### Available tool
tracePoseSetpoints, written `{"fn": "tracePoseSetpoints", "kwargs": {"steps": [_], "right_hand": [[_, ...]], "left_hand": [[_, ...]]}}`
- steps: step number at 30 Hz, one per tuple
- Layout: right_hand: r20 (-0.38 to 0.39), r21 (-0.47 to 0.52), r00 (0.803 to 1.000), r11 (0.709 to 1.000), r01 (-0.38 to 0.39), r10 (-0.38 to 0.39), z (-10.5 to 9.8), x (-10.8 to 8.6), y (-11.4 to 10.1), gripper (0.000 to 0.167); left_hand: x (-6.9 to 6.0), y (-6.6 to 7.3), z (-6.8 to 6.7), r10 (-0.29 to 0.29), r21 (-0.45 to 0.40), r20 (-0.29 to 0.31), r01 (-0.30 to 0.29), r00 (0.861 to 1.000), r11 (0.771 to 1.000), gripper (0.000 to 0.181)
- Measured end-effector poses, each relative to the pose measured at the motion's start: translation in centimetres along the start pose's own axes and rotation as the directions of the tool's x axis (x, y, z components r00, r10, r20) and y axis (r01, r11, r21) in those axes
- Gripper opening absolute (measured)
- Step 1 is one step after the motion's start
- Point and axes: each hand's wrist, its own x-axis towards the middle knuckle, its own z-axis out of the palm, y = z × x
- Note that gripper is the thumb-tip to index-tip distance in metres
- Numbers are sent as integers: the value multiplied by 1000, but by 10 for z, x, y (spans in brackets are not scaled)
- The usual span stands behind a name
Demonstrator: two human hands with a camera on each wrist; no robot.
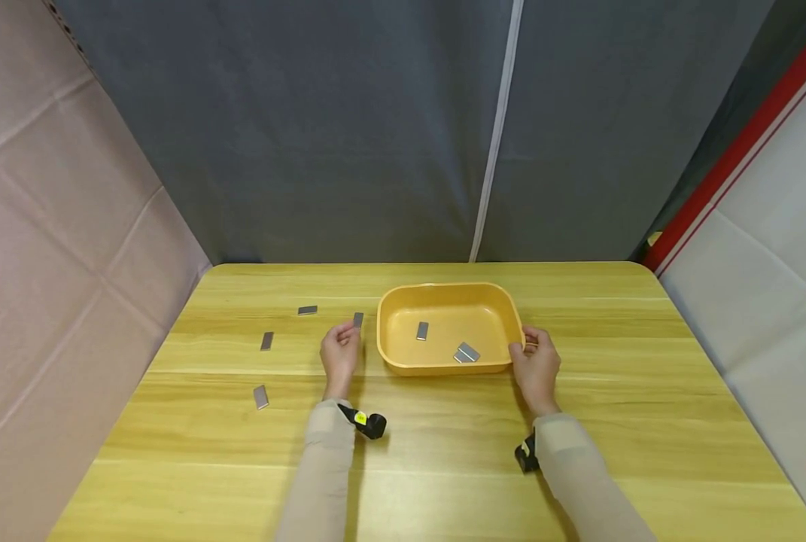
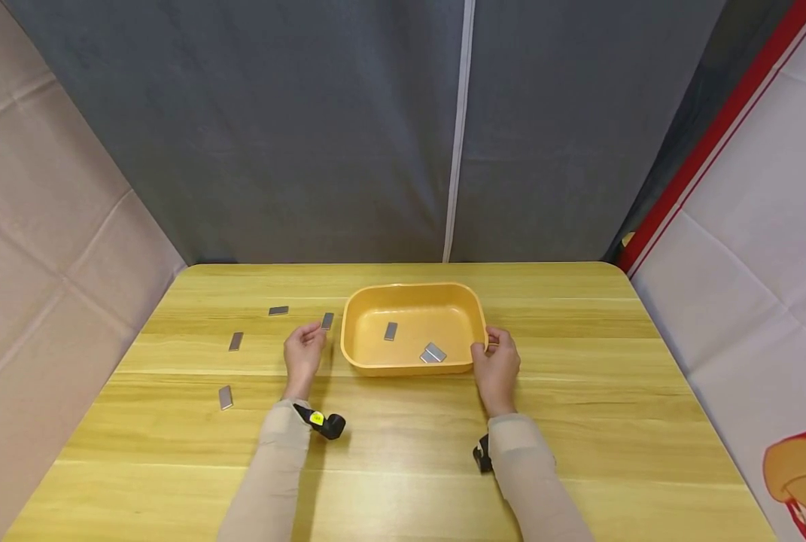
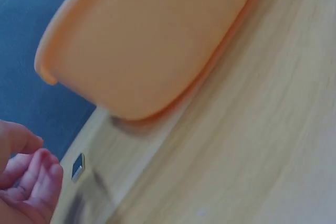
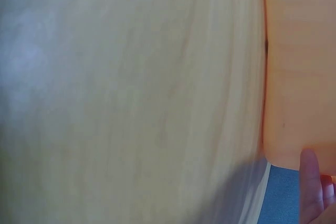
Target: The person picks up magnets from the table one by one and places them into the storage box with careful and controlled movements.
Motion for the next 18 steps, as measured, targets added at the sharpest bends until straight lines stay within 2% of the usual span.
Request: {"fn": "tracePoseSetpoints", "kwargs": {"steps": [7, 14, 18], "right_hand": [[-3, -4, 1000, 1000, 11, -11, 0, 0, 1, 31], [10, 16, 1000, 1000, 0, -1, -1, -1, 0, 30], [7, 17, 1000, 1000, 7, -7, -1, 0, 1, 30]], "left_hand": [[9, -8, -3, -57, 92, 14, 56, 998, 994, 23], [16, -9, -3, -100, 111, 55, 93, 993, 989, 25], [19, -11, -2, -103, 123, 55, 96, 993, 988, 25]]}}
